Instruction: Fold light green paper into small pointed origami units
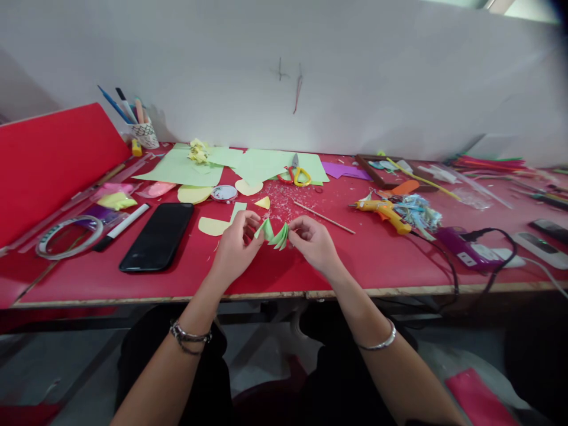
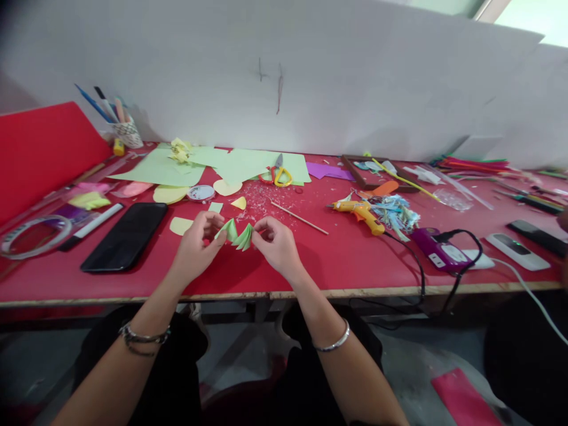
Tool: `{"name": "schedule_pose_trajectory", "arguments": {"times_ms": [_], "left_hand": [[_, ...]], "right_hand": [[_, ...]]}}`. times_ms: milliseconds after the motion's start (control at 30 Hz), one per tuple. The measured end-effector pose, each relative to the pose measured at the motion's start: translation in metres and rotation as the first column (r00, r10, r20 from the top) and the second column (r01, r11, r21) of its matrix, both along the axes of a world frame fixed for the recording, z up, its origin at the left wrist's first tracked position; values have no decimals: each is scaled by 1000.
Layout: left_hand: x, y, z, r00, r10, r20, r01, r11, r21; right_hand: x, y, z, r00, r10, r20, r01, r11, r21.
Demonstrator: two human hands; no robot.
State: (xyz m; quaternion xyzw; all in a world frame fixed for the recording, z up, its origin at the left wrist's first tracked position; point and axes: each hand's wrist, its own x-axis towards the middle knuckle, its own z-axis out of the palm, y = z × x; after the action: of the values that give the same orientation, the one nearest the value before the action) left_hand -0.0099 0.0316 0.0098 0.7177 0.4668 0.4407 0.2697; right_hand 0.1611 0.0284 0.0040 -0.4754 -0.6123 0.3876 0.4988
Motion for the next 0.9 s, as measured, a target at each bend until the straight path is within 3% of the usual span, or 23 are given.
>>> {"name": "schedule_pose_trajectory", "arguments": {"times_ms": [267, 633, 900], "left_hand": [[1, -5, 2, 967, -255, 0, 254, 962, -105], [2, -3, 5, 968, -248, -48, 243, 966, -84], [2, -5, 5, 950, -306, -60, 297, 947, -126]], "right_hand": [[-4, 0, -4, 993, 33, -113, -36, 999, -27], [-4, -1, -3, 989, 133, -68, -133, 991, 3], [-3, 2, -6, 993, 112, -38, -113, 993, -31]]}}
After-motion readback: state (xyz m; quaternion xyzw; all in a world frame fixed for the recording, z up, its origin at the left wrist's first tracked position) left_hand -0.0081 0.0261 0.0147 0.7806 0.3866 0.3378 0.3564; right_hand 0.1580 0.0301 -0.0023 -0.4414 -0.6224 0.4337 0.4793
